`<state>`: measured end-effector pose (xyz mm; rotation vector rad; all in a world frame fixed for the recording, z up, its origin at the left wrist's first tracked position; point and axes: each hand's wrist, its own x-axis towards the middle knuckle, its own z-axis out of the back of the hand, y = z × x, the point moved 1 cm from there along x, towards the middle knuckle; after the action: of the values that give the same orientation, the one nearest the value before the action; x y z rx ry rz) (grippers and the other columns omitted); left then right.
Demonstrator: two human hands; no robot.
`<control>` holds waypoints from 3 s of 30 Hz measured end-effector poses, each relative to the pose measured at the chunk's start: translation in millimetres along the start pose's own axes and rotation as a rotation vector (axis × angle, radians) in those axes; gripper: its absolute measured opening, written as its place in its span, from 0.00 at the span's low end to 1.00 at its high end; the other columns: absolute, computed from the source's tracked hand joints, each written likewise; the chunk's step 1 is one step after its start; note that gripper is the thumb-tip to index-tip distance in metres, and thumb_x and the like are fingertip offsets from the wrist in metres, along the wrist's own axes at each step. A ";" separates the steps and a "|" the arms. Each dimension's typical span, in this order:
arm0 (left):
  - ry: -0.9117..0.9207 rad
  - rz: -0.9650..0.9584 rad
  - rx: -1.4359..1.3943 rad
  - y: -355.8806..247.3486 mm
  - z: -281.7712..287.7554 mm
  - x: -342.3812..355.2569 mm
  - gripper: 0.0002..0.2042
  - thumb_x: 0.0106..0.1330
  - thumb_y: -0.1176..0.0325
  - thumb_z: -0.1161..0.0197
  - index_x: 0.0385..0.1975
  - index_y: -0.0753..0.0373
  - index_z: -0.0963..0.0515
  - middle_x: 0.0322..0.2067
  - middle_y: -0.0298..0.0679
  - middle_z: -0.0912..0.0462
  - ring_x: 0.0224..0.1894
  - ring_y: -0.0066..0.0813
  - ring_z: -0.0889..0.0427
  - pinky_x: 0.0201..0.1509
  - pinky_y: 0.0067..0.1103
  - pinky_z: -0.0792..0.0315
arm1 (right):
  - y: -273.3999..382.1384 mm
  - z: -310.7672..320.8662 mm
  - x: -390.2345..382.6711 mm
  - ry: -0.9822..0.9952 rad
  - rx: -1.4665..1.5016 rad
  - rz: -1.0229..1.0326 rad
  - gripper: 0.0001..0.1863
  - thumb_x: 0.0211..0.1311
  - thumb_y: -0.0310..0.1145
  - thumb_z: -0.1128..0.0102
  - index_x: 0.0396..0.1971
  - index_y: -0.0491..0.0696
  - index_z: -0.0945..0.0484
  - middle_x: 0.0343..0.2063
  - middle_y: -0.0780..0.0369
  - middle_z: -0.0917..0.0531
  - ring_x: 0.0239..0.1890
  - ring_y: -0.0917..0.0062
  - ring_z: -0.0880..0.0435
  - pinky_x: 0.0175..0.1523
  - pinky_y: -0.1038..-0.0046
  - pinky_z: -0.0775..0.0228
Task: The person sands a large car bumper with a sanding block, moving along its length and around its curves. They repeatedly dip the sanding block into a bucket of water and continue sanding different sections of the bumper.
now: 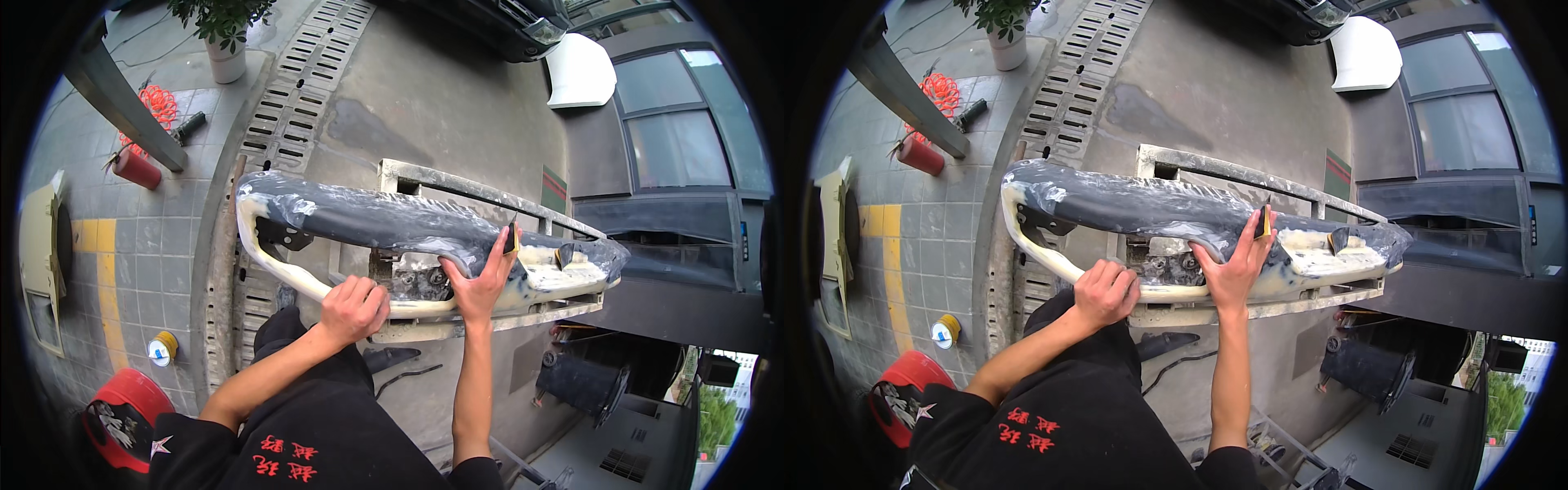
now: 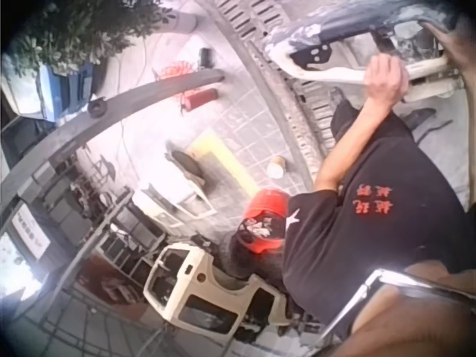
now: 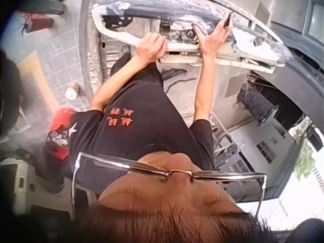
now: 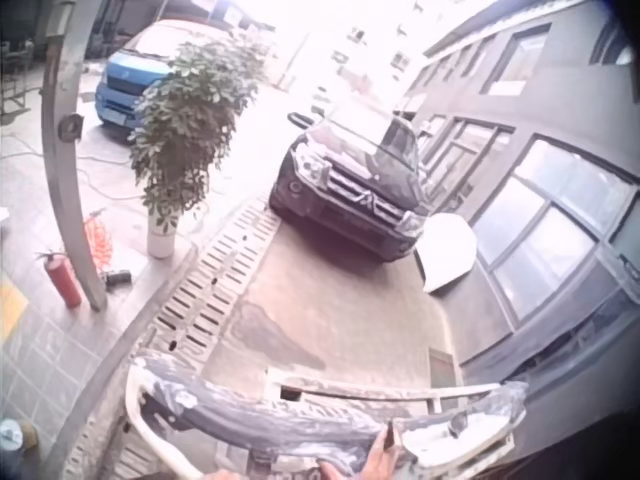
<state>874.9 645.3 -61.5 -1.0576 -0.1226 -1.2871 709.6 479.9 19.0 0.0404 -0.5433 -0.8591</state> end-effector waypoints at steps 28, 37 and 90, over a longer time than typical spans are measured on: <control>0.015 -0.012 -0.008 3.3 0.9 -3.8 0.07 0.53 0.69 0.28 0.28 0.56 0.20 0.26 0.30 0.25 0.27 0.28 0.23 0.27 0.23 0.30 | -6.8 11.4 -8.3 0.158 -0.053 0.022 0.56 0.51 0.43 0.18 0.76 0.39 0.41 0.73 0.43 0.34 0.75 0.49 0.37 0.81 0.49 0.57; -0.008 -0.020 -0.001 3.8 -0.5 -2.0 0.05 0.54 0.69 0.30 0.27 0.55 0.22 0.25 0.30 0.29 0.27 0.27 0.25 0.27 0.23 0.32 | -23.1 32.4 -15.0 0.264 0.048 -0.003 0.51 0.55 0.33 0.22 0.77 0.41 0.41 0.67 0.45 0.26 0.69 0.51 0.28 0.76 0.56 0.43; -0.048 -0.009 0.039 2.5 -6.9 -6.2 0.06 0.53 0.69 0.32 0.24 0.56 0.25 0.23 0.32 0.33 0.24 0.28 0.27 0.24 0.25 0.35 | -18.2 24.8 13.7 0.279 0.016 0.055 0.56 0.50 0.48 0.18 0.76 0.44 0.38 0.67 0.45 0.25 0.71 0.46 0.31 0.80 0.49 0.51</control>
<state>871.7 644.7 -70.5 -1.0562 -0.1884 -1.2627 692.3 462.3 42.0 0.1570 -0.2879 -0.7797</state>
